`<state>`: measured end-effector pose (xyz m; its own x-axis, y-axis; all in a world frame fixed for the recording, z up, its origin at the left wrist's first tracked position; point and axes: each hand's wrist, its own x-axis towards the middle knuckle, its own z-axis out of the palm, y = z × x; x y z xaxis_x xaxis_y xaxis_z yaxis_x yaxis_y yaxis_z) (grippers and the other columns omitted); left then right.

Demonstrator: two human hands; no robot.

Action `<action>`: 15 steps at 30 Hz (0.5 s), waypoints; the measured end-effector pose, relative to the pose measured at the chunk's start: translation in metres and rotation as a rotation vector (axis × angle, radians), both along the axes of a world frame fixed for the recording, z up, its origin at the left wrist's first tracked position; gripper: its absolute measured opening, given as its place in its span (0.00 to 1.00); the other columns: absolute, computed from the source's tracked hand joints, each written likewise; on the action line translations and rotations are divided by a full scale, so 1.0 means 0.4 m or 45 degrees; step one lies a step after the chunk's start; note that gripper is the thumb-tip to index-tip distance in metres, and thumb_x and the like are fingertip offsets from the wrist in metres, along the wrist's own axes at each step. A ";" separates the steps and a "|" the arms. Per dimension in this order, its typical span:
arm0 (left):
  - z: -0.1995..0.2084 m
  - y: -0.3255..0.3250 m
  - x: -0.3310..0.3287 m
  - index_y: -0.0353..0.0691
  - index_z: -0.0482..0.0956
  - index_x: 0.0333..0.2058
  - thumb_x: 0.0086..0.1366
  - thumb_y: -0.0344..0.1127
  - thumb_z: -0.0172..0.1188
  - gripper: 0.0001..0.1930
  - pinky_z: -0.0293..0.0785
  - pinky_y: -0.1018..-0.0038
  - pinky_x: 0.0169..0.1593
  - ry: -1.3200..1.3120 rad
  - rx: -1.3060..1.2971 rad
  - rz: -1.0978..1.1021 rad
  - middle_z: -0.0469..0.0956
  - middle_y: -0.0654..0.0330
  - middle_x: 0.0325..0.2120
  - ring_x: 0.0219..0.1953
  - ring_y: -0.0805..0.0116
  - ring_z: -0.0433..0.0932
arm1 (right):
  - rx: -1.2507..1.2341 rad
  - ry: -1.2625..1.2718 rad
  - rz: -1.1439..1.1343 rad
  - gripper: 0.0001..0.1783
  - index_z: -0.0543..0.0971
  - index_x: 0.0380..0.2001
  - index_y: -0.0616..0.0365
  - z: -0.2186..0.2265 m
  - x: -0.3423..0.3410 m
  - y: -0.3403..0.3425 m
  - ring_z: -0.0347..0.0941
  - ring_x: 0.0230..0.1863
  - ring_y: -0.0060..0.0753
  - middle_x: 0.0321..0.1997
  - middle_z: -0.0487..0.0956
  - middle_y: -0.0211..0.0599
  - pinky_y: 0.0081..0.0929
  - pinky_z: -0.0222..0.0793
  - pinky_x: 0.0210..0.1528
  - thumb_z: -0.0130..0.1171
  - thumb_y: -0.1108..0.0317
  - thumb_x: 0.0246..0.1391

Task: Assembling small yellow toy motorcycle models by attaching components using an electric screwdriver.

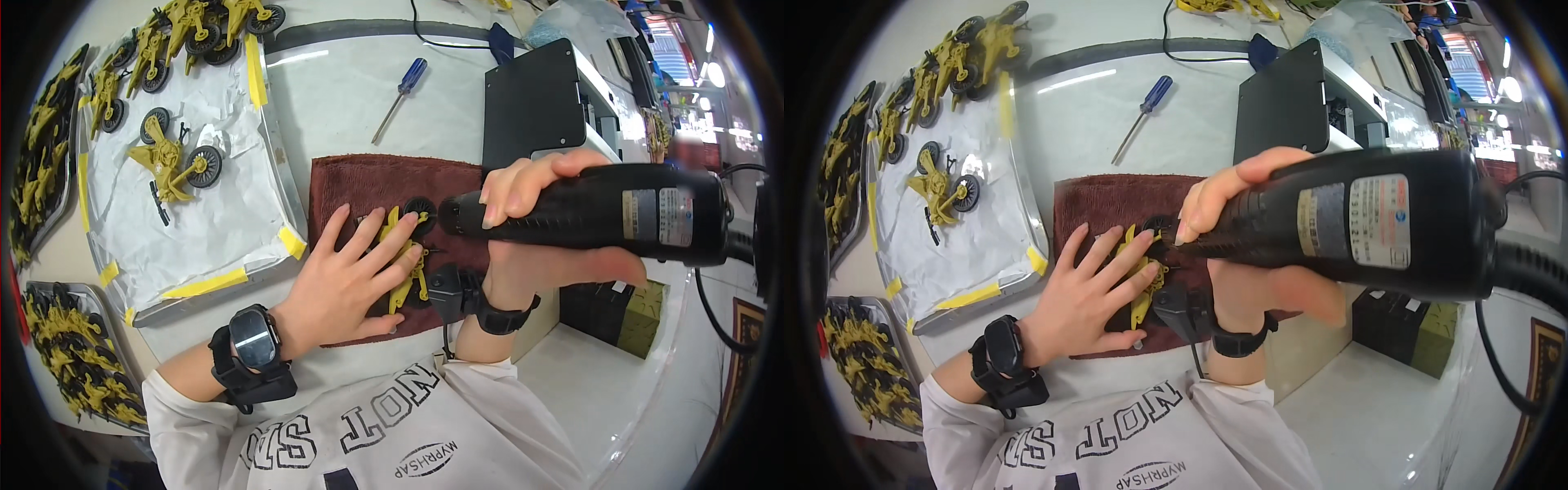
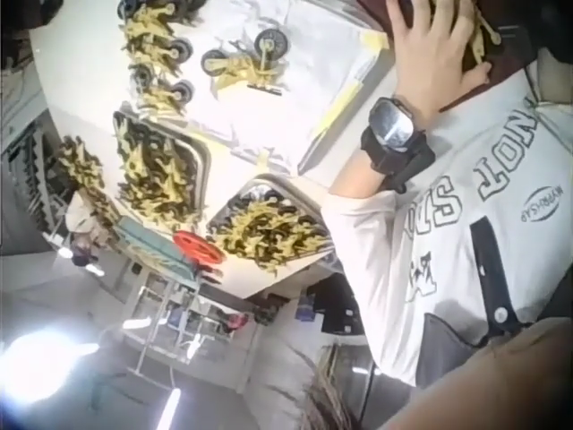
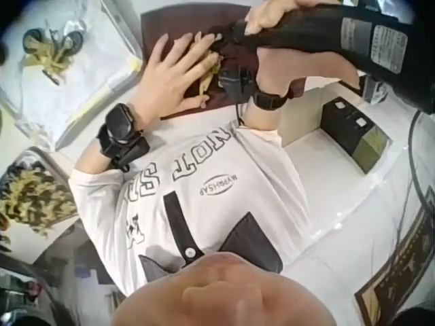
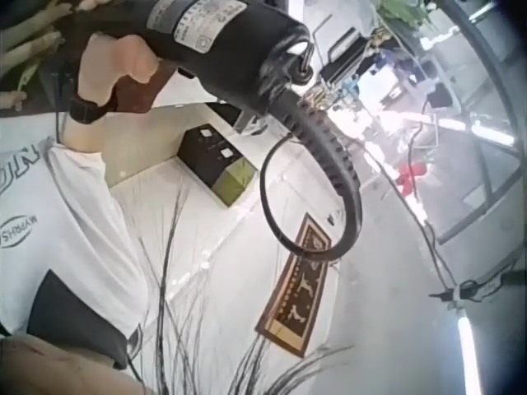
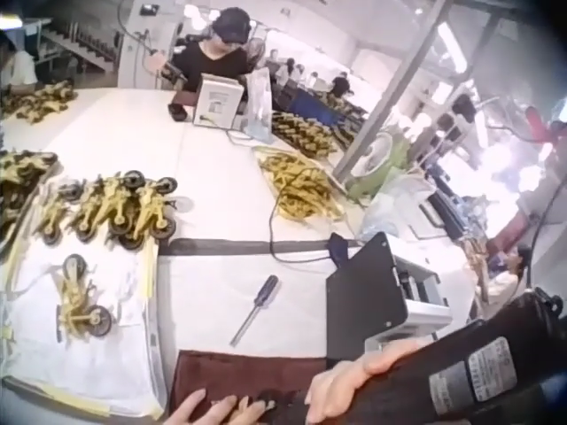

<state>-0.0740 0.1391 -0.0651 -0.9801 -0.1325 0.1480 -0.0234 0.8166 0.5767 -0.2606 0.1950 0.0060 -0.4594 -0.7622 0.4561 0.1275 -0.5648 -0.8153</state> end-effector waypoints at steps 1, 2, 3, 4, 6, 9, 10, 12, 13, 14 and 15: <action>0.001 -0.002 -0.001 0.44 0.67 0.55 0.47 0.56 0.61 0.37 0.46 0.46 0.62 -0.003 0.004 0.003 0.54 0.54 0.63 0.61 0.49 0.57 | 0.013 -0.061 -0.027 0.56 0.67 0.41 0.64 0.001 0.010 -0.006 0.69 0.16 0.36 0.21 0.73 0.43 0.30 0.64 0.20 0.49 0.18 0.29; 0.005 -0.004 -0.002 0.44 0.67 0.55 0.47 0.56 0.61 0.37 0.46 0.46 0.62 0.000 0.004 -0.003 0.55 0.54 0.63 0.61 0.49 0.57 | 0.016 -0.064 -0.024 0.56 0.67 0.41 0.64 -0.002 0.004 -0.009 0.69 0.16 0.36 0.21 0.73 0.43 0.30 0.64 0.20 0.49 0.18 0.29; 0.007 -0.004 -0.003 0.44 0.67 0.55 0.47 0.56 0.61 0.37 0.47 0.46 0.61 0.002 0.002 -0.010 0.55 0.54 0.63 0.61 0.49 0.57 | 0.002 -0.032 0.058 0.56 0.67 0.41 0.64 -0.003 -0.005 -0.013 0.69 0.16 0.36 0.21 0.73 0.42 0.29 0.64 0.20 0.48 0.17 0.29; 0.007 -0.003 -0.003 0.44 0.67 0.55 0.47 0.56 0.61 0.37 0.47 0.46 0.61 0.001 0.003 -0.009 0.55 0.54 0.63 0.61 0.49 0.57 | -0.013 0.001 0.140 0.57 0.67 0.41 0.64 -0.004 -0.010 -0.015 0.69 0.16 0.36 0.20 0.73 0.42 0.29 0.64 0.20 0.47 0.17 0.28; 0.007 -0.001 -0.006 0.44 0.67 0.55 0.47 0.56 0.61 0.37 0.47 0.46 0.61 0.013 -0.014 -0.019 0.55 0.54 0.63 0.61 0.49 0.57 | -0.011 0.044 0.137 0.57 0.67 0.41 0.65 -0.001 -0.010 -0.014 0.68 0.16 0.35 0.20 0.73 0.42 0.29 0.64 0.20 0.46 0.16 0.28; 0.007 -0.002 -0.006 0.46 0.69 0.52 0.47 0.56 0.62 0.35 0.51 0.49 0.61 0.021 -0.063 0.018 0.56 0.55 0.62 0.59 0.54 0.60 | 0.042 0.029 0.003 0.59 0.67 0.42 0.65 0.003 0.017 -0.019 0.67 0.15 0.34 0.19 0.72 0.40 0.29 0.63 0.20 0.44 0.15 0.27; 0.008 -0.006 -0.007 0.46 0.69 0.52 0.47 0.56 0.61 0.35 0.52 0.49 0.61 0.024 -0.086 0.019 0.57 0.55 0.61 0.59 0.54 0.60 | 0.095 -0.038 -0.122 0.59 0.67 0.42 0.65 0.007 0.028 -0.016 0.66 0.14 0.33 0.18 0.71 0.39 0.29 0.63 0.20 0.42 0.14 0.27; 0.004 0.001 -0.005 0.46 0.69 0.52 0.46 0.55 0.62 0.35 0.53 0.49 0.60 0.025 -0.067 0.033 0.57 0.54 0.61 0.59 0.53 0.61 | -0.075 0.144 -0.275 0.59 0.66 0.45 0.65 0.052 0.016 0.035 0.65 0.14 0.31 0.18 0.69 0.37 0.30 0.61 0.19 0.45 0.15 0.29; 0.007 0.001 -0.009 0.46 0.69 0.52 0.46 0.55 0.62 0.35 0.53 0.49 0.60 0.027 -0.082 0.040 0.57 0.54 0.61 0.59 0.53 0.61 | -0.228 0.304 -0.410 0.58 0.65 0.47 0.64 0.085 0.005 0.071 0.63 0.13 0.29 0.18 0.68 0.35 0.31 0.60 0.19 0.47 0.16 0.31; 0.006 0.003 -0.007 0.46 0.69 0.52 0.46 0.55 0.62 0.35 0.53 0.49 0.60 0.027 -0.084 0.032 0.57 0.54 0.61 0.58 0.52 0.61 | -0.258 0.247 -0.297 0.57 0.67 0.46 0.64 0.135 -0.004 0.103 0.60 0.14 0.27 0.18 0.65 0.32 0.30 0.59 0.21 0.50 0.18 0.30; 0.014 0.002 -0.010 0.45 0.70 0.52 0.46 0.55 0.62 0.34 0.53 0.48 0.60 0.029 -0.066 0.014 0.57 0.54 0.61 0.58 0.51 0.60 | -0.241 0.234 -0.503 0.56 0.69 0.43 0.64 0.180 -0.012 0.136 0.58 0.15 0.25 0.18 0.63 0.31 0.29 0.58 0.24 0.51 0.17 0.29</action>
<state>-0.0781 0.1398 -0.0596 -0.9749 -0.1349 0.1770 -0.0200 0.8452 0.5341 -0.2655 0.2496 0.0780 -0.5961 -0.4409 0.6710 -0.2642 -0.6815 -0.6825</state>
